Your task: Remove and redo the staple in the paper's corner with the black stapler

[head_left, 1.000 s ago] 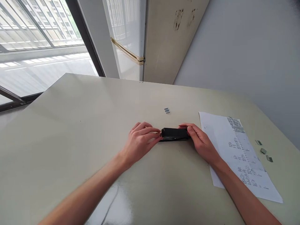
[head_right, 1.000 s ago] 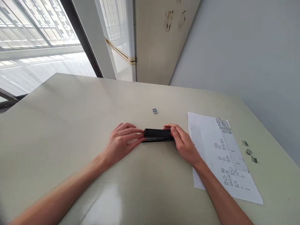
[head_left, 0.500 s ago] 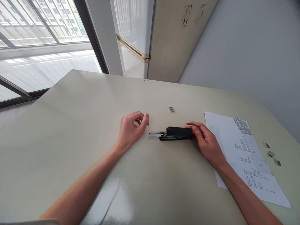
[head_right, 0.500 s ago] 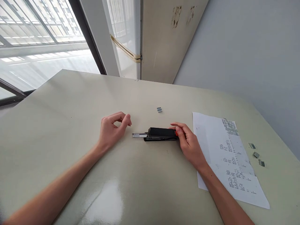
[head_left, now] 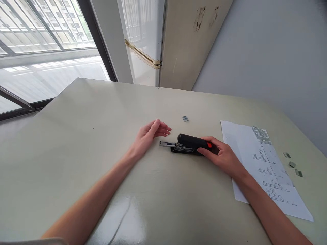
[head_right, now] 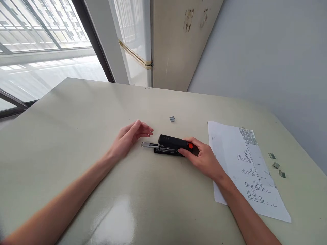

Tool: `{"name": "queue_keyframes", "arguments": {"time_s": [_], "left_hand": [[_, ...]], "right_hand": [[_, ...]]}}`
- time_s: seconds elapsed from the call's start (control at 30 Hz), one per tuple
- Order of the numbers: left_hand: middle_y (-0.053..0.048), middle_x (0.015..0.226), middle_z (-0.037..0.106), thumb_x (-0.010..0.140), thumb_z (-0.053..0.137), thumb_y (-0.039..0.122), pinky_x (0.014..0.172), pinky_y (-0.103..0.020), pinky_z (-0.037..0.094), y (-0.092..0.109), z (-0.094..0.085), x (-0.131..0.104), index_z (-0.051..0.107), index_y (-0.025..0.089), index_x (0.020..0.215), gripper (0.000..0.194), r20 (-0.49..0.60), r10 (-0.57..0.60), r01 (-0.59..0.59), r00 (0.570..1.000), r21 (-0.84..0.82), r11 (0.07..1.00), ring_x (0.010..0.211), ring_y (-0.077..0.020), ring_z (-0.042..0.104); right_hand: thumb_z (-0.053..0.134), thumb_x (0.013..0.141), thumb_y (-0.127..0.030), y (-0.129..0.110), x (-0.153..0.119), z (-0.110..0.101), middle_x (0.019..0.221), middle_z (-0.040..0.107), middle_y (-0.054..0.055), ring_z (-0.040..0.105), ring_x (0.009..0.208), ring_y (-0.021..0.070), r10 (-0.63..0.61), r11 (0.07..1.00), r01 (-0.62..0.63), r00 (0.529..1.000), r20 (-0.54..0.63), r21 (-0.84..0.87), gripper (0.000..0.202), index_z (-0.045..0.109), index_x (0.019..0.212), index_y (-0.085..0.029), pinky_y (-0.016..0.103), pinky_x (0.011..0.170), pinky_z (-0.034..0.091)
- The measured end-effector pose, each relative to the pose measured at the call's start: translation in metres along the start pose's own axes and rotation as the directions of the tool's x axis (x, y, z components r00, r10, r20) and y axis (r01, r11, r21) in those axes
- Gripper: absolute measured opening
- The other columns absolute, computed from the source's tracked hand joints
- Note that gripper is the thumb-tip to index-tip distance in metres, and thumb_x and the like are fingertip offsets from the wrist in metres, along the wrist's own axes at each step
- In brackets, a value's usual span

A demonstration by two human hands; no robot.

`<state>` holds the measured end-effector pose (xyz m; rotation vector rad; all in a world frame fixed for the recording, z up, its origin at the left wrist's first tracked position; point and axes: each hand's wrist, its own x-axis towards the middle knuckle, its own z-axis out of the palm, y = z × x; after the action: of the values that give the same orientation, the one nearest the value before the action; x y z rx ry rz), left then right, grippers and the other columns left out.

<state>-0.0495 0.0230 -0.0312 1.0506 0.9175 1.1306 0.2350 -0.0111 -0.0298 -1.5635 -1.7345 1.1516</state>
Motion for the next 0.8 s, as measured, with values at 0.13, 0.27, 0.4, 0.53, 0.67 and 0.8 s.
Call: {"name": "queue_keyframes", "arguments": {"time_s": [0.13, 0.27, 0.4, 0.53, 0.67, 0.8], "left_hand": [[-0.01, 0.093, 0.077, 0.099, 0.067, 0.051, 0.092, -0.035, 0.058, -0.004, 0.008, -0.003, 0.074, 0.013, 0.092, 0.039, 0.118, -0.089, 0.122, 0.989, -0.316, 0.941, 0.094, -0.0227, 0.073], [-0.011, 0.092, 0.076, 0.105, 0.058, 0.041, 0.088, -0.033, 0.06, -0.004, 0.018, -0.007, 0.075, 0.011, 0.091, 0.037, 0.182, -0.169, 0.243, 0.969, -0.544, 0.804, 0.089, -0.0221, 0.074], [-0.011, 0.091, 0.074, 0.109, 0.048, 0.031, 0.086, -0.033, 0.061, -0.003, 0.024, -0.008, 0.074, 0.01, 0.09, 0.039, 0.159, -0.258, 0.294, 0.953, -0.691, 0.661, 0.088, -0.0218, 0.075], [-0.01, 0.089, 0.073, 0.11, 0.04, 0.024, 0.083, -0.03, 0.063, -0.003, 0.025, -0.006, 0.071, 0.01, 0.091, 0.04, 0.096, -0.328, 0.277, 0.94, -0.775, 0.568, 0.087, -0.0197, 0.075], [-0.011, 0.09, 0.072, 0.11, 0.038, 0.022, 0.081, -0.029, 0.063, -0.003, 0.024, -0.005, 0.07, 0.008, 0.096, 0.038, 0.067, -0.364, 0.266, 0.929, -0.805, 0.53, 0.087, -0.0198, 0.076], [-0.013, 0.092, 0.072, 0.109, 0.04, 0.022, 0.081, -0.029, 0.064, -0.002, 0.024, -0.004, 0.07, 0.007, 0.099, 0.035, 0.061, -0.377, 0.269, 0.924, -0.804, 0.529, 0.088, -0.0208, 0.075]], "right_hand": [[0.072, 0.09, -0.061, -0.004, -0.004, -0.007, 0.094, 0.069, 0.003, 0.06, 0.088, 0.0209, 0.091, 0.978, -0.114, 0.986, 0.137, 0.176, 0.041, 0.072, 0.11, -0.026, 0.031, 0.076, 0.047], [0.076, 0.088, -0.059, -0.005, -0.005, -0.007, 0.086, 0.061, 0.002, 0.052, 0.075, 0.0155, 0.138, 0.885, -0.245, 0.95, 0.279, 0.396, 0.041, 0.072, 0.103, -0.022, 0.025, 0.057, 0.043], [0.081, 0.084, -0.057, -0.009, -0.004, -0.003, 0.084, 0.059, 0.002, 0.047, 0.066, 0.0113, 0.191, 0.766, -0.395, 0.893, 0.407, 0.507, 0.044, 0.074, 0.104, -0.019, 0.022, 0.047, 0.038], [0.079, 0.085, -0.059, -0.015, -0.003, -0.001, 0.082, 0.065, 0.004, 0.049, 0.06, 0.0098, 0.168, 0.695, -0.491, 0.821, 0.546, 0.525, 0.045, 0.074, 0.095, -0.016, 0.021, 0.046, 0.04], [0.076, 0.087, -0.06, -0.019, -0.004, -0.001, 0.088, 0.074, 0.009, 0.052, 0.056, 0.0098, 0.144, 0.679, -0.512, 0.796, 0.588, 0.526, 0.046, 0.074, 0.096, -0.015, 0.022, 0.046, 0.043], [0.075, 0.089, -0.058, -0.018, -0.004, -0.001, 0.089, 0.076, 0.01, 0.05, 0.052, 0.0088, 0.146, 0.685, -0.502, 0.805, 0.575, 0.529, 0.044, 0.073, 0.096, -0.015, 0.022, 0.046, 0.045]]}}
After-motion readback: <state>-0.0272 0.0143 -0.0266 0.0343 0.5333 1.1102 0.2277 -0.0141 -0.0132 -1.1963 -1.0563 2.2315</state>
